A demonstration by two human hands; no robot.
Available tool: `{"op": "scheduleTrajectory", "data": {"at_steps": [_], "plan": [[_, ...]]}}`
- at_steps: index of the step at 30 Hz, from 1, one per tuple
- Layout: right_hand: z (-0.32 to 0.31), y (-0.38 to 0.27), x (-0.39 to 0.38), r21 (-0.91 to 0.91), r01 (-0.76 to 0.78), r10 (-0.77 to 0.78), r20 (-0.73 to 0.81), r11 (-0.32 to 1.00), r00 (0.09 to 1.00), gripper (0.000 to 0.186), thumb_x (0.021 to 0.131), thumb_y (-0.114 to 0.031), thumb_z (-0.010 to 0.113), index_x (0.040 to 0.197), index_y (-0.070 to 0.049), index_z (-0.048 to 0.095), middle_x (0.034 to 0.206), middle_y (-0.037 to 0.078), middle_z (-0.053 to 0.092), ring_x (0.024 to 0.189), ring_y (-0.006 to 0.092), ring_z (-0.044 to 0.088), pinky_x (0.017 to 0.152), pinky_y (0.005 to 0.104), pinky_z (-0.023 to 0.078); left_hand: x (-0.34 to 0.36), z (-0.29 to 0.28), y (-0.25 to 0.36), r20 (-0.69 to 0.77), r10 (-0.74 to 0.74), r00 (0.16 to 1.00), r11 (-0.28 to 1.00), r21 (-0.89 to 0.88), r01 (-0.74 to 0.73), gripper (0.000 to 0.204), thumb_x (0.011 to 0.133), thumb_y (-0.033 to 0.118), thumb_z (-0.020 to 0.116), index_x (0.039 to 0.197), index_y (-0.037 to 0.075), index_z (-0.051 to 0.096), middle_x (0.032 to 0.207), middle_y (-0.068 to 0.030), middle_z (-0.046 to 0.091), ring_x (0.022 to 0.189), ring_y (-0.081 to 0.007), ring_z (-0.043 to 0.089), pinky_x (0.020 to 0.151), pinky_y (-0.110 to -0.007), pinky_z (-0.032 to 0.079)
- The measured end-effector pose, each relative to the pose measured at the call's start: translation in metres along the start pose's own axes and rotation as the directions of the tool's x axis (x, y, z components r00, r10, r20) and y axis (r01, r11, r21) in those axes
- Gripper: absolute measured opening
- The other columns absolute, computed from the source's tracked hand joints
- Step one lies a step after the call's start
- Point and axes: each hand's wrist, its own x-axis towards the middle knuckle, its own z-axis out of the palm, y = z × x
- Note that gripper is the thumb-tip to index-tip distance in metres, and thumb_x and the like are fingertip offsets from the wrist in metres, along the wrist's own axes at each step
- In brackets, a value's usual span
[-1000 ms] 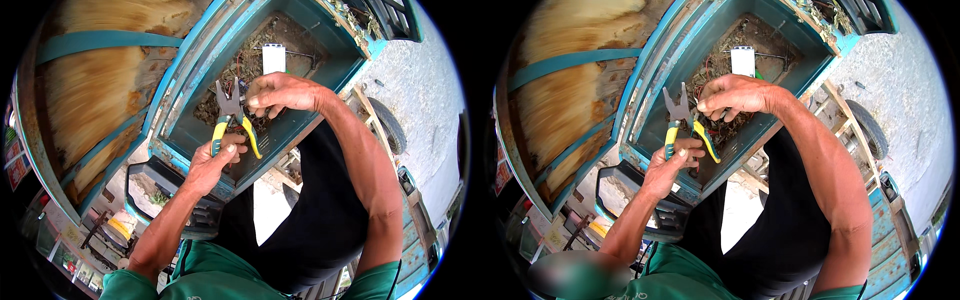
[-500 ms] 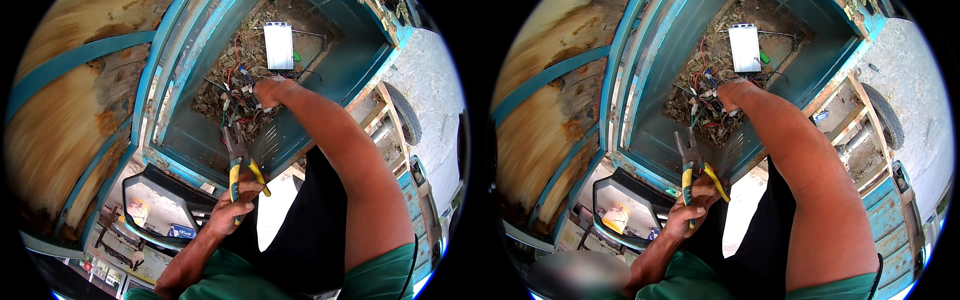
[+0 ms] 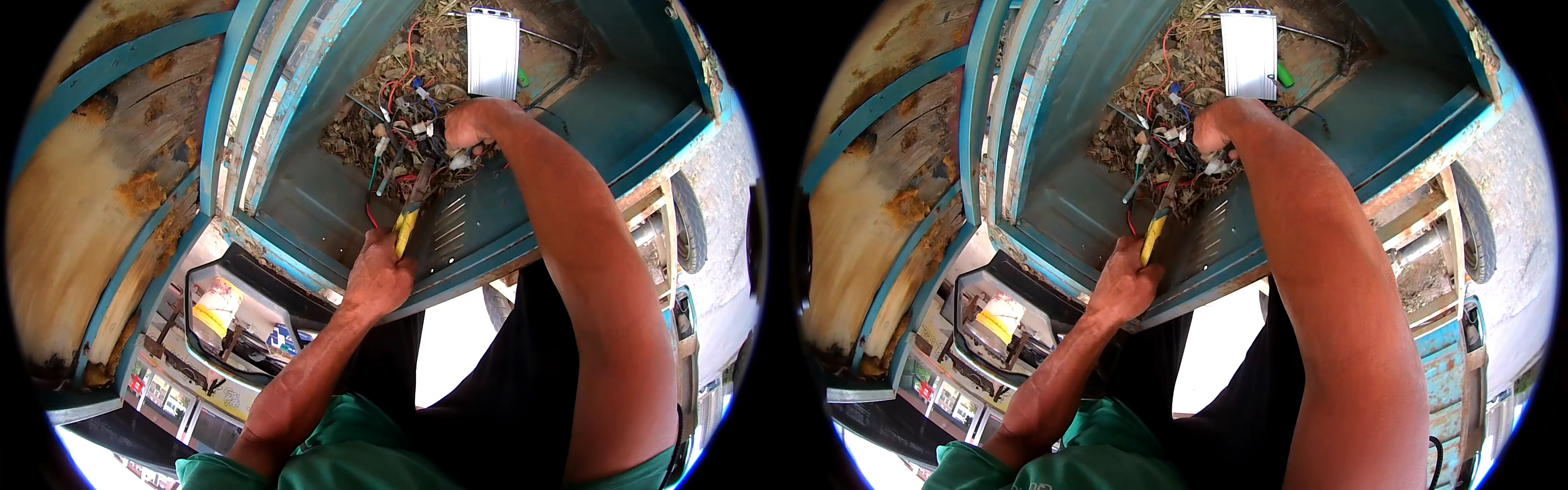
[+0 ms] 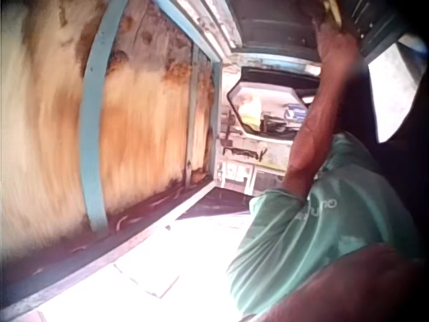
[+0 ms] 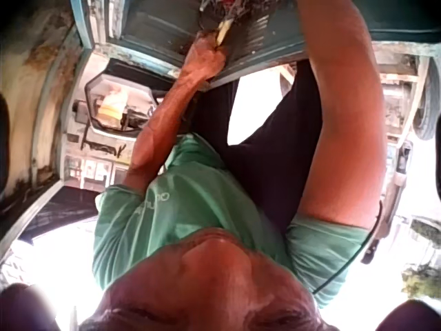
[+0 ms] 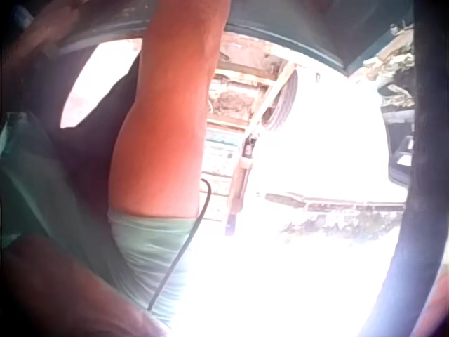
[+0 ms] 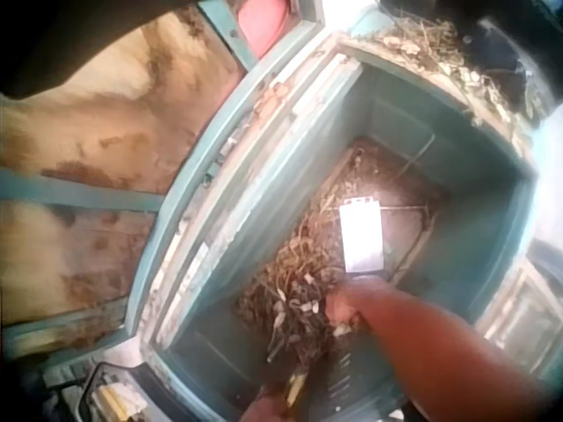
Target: The person works on a vehicle's electrical system, using pliers to cut and strip wires within a cluttered compartment. They manipulate a bundle of wires and a silver electronic module, eventually lifting the module to inspect the connections.
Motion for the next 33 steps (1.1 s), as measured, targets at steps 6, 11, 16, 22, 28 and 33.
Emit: {"op": "scheduleTrajectory", "data": {"at_steps": [6,11,16,22,28,33], "plan": [[0.003,0.002,-0.002,-0.004,0.036,-0.036,-0.064,0.999,0.997,0.031,0.094,-0.030,0.055,0.105,-0.006,0.070,0.092,0.003,0.071,0.075,0.0191,0.064,0.068,0.0394,0.051,0.023,0.027,-0.011,0.039,0.007,0.999,1.000,0.023,-0.008,0.046,0.086,0.019,0.058,0.125,-0.004,0.060,0.132,-0.0281,0.052,0.124,-0.0452,0.053,0.106,-0.048,0.043],[0.001,-0.003,-0.014,0.007,0.077,-0.077,-0.029,0.997,0.997,0.033,0.094,-0.031,0.057,0.111,-0.005,0.069,0.093,0.004,0.071,0.077,0.0189,0.064,0.069,0.0390,0.051,0.033,0.026,-0.006,0.049,-0.060,0.997,0.998,0.015,0.059,0.045,0.086,0.021,0.059,0.124,-0.003,0.060,0.132,-0.0286,0.053,0.124,-0.0452,0.053,0.105,-0.048,0.043],[0.003,-0.001,-0.002,0.002,0.068,-0.068,-0.047,0.998,0.997,0.033,0.093,-0.031,0.059,0.108,-0.005,0.071,0.094,0.006,0.072,0.079,0.0209,0.066,0.070,0.0400,0.052,0.034,0.024,-0.001,0.050,-0.069,0.996,0.998,0.010,0.069,0.044,0.086,0.022,0.060,0.119,-0.007,0.059,0.128,-0.0317,0.054,0.123,-0.0454,0.053,0.105,-0.046,0.042],[0.004,-0.003,0.000,0.010,0.042,-0.041,-0.079,0.999,0.996,0.033,0.091,-0.032,0.061,0.103,-0.004,0.074,0.095,0.009,0.074,0.081,0.0251,0.067,0.073,0.0430,0.053,0.035,0.021,0.004,0.135,-0.086,0.987,0.996,-0.017,0.090,0.044,0.088,0.021,0.060,0.120,-0.009,0.059,0.131,-0.0340,0.050,0.122,-0.0488,0.054,0.106,-0.049,0.043],[0.004,-0.001,0.018,0.005,0.132,-0.132,-0.029,0.991,0.991,0.035,0.091,-0.034,0.063,0.106,-0.004,0.074,0.094,0.011,0.074,0.079,0.0243,0.067,0.072,0.0412,0.053,0.035,0.034,0.001,0.031,-0.006,1.000,0.999,0.049,0.005,0.046,0.095,0.033,0.065,0.115,-0.008,0.060,0.116,-0.0317,0.059,0.110,-0.0465,0.060,0.096,-0.048,0.047],[0.004,0.004,0.020,0.083,0.107,-0.106,-0.015,0.991,0.994,0.033,0.092,-0.030,0.063,0.111,-0.004,0.073,0.095,0.010,0.074,0.076,0.0203,0.067,0.066,0.0377,0.052,0.040,0.022,0.003,0.301,-0.176,0.937,0.891,-0.356,0.282,0.037,0.098,0.035,0.066,0.100,-0.002,0.063,0.088,-0.0161,0.065,0.072,-0.0267,0.063,0.067,-0.039,0.052]]}}
